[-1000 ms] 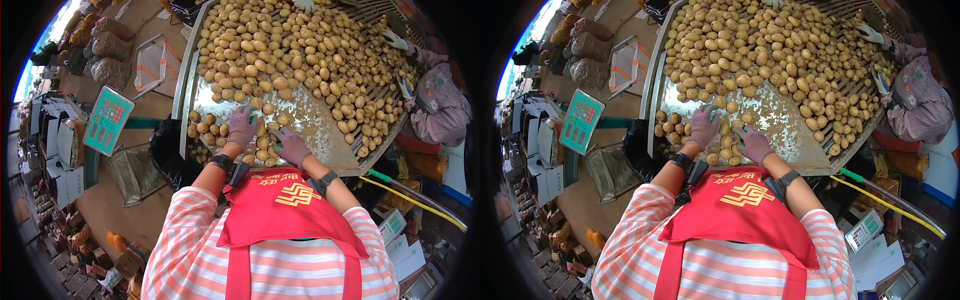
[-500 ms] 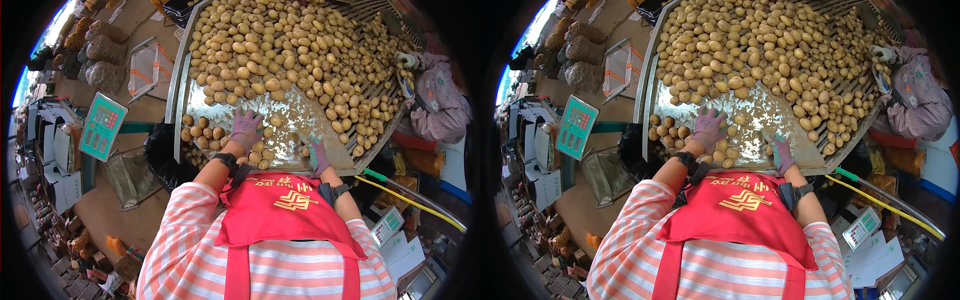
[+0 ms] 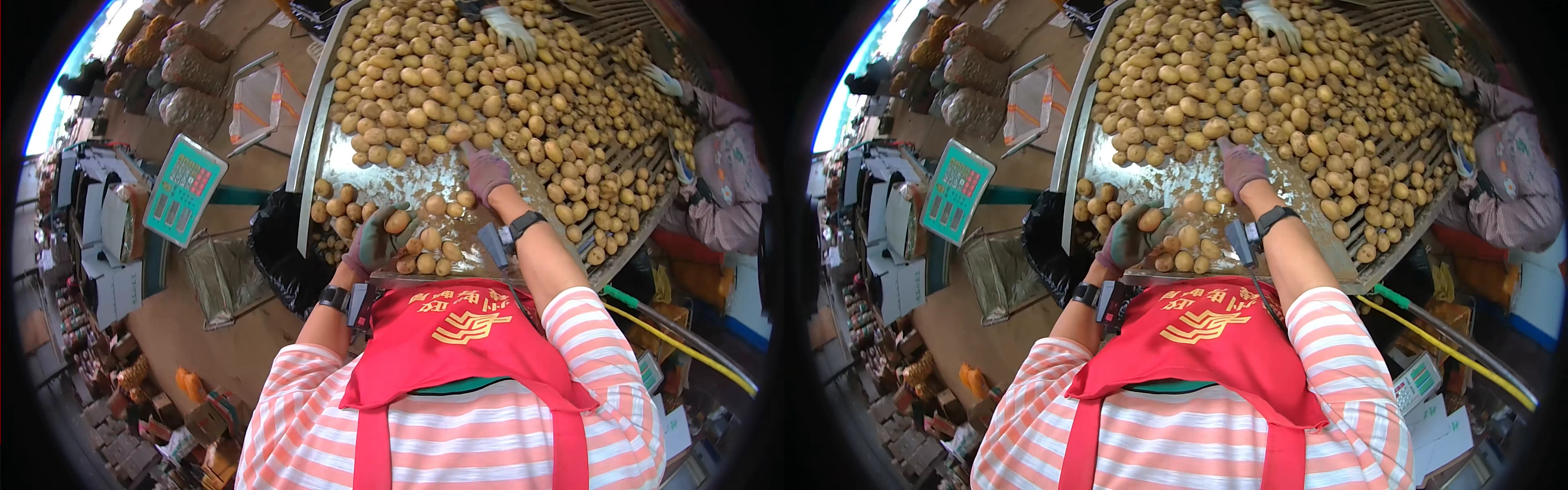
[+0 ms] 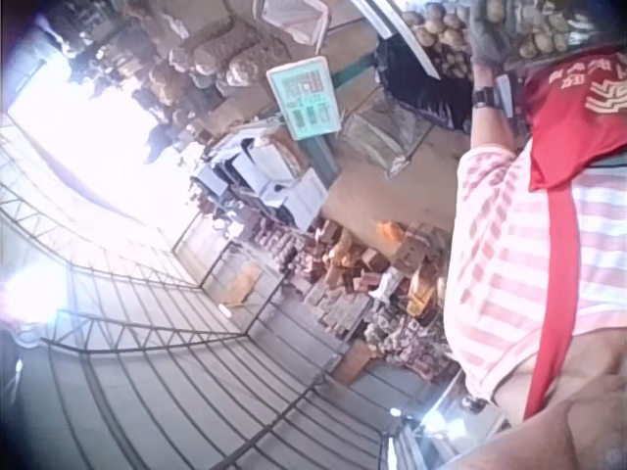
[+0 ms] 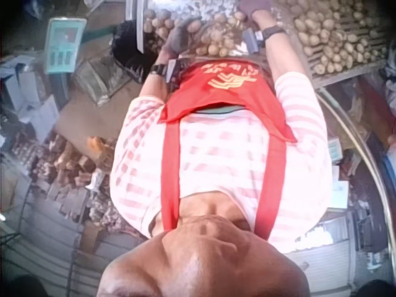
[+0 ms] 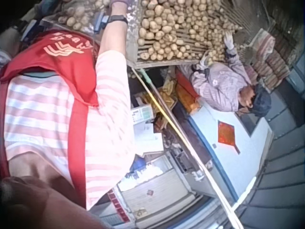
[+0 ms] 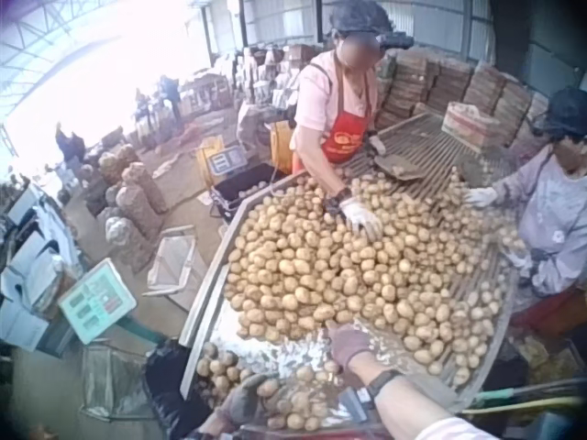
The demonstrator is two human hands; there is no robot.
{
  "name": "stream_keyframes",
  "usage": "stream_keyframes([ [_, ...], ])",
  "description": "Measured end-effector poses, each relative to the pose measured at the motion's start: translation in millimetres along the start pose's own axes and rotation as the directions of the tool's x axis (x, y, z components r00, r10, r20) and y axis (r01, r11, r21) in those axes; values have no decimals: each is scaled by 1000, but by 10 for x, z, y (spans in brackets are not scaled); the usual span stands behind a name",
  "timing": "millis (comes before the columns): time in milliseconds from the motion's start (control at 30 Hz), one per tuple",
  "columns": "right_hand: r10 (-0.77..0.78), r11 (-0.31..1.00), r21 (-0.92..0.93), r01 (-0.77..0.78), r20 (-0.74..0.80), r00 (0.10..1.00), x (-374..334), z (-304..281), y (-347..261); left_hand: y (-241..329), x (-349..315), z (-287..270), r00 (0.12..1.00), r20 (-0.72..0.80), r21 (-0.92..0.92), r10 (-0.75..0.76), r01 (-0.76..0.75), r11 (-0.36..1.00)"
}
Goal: Sorting and bagging potatoes from a large metal tray in a market.
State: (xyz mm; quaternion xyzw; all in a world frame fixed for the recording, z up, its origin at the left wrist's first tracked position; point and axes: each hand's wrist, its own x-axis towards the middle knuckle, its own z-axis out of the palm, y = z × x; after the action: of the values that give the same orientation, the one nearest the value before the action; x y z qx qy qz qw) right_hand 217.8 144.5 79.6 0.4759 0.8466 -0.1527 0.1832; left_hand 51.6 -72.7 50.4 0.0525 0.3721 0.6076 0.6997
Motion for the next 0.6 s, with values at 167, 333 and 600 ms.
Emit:
stream_keyframes([
  [167, -32, 998, -58, 29, -52, 998, 221, 52, 182, -28, -160, 60, 986, 136, -318, -93, 132, 939],
  [333, -171, 399, 813, -424, 520, 837, -178, -53, 169, -134, -96, -25, 988, 13, -386, -151, 144, 911],
  [600, -336, 79, 991, -109, 129, 933, -992, 114, -77, -105, -18, 323, 985, 95, -579, -147, 175, 796],
])
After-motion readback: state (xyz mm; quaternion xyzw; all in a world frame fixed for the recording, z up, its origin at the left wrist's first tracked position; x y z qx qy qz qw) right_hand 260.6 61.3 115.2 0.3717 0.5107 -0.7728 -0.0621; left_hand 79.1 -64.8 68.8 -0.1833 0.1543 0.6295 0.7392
